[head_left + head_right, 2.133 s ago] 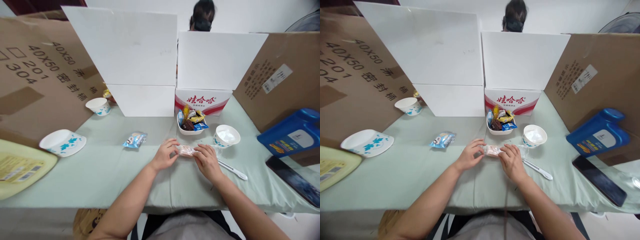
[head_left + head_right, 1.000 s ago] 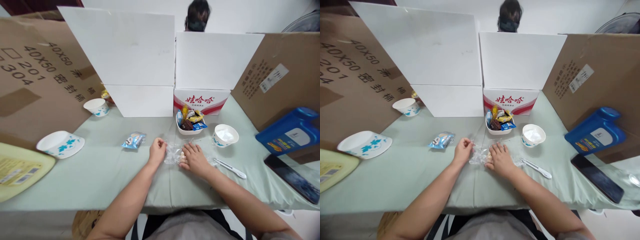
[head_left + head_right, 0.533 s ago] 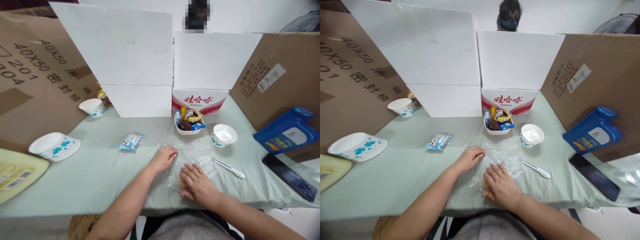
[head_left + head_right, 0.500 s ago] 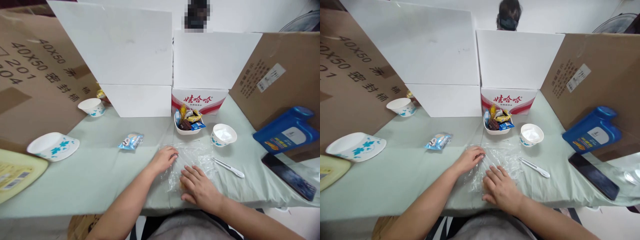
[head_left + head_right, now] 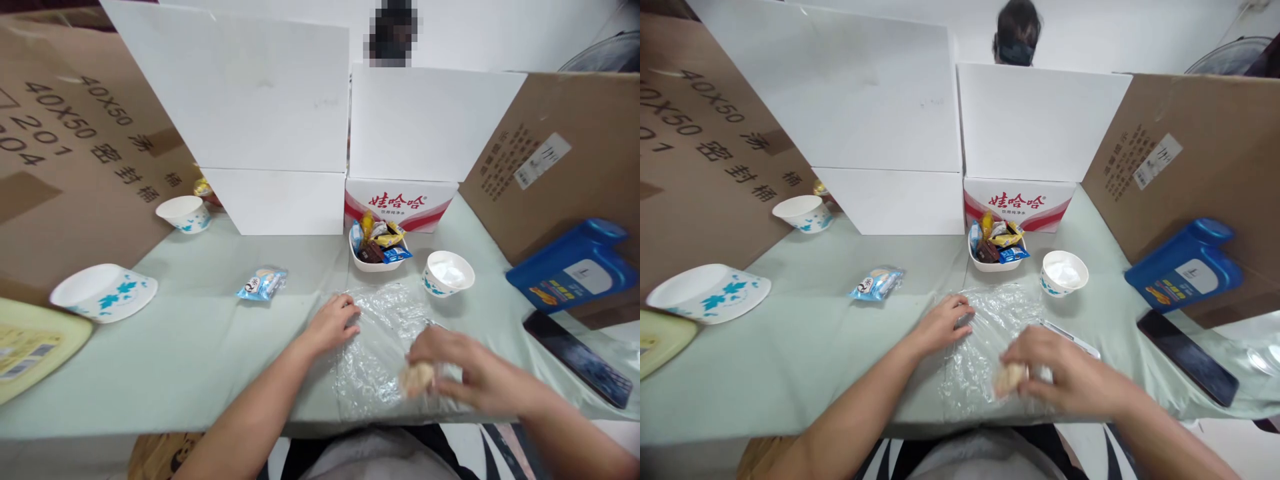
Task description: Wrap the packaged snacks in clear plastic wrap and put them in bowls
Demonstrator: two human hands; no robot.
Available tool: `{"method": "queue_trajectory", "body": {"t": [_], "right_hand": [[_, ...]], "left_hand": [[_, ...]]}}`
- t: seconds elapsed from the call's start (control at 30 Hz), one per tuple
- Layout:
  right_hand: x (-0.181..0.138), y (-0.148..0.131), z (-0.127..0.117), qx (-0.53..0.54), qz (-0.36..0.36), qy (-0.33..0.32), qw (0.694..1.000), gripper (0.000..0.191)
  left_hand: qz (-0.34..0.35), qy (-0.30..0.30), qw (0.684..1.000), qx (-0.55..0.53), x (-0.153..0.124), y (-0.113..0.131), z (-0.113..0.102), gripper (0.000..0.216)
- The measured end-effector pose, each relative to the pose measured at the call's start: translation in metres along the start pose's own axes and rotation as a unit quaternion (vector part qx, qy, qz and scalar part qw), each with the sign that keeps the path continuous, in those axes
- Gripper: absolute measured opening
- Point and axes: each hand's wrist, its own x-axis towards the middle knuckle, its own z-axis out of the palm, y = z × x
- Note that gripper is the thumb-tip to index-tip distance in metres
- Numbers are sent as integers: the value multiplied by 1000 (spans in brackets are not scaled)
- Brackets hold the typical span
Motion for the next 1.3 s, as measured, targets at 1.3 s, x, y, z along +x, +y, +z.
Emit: {"method": "queue_trajectory", "body": {"t": [1.3], "right_hand": [[-15, 108, 73, -313, 230, 169, 906, 48]], "left_hand": [[-114, -15, 984, 133, 0, -19, -2, 64]]}}
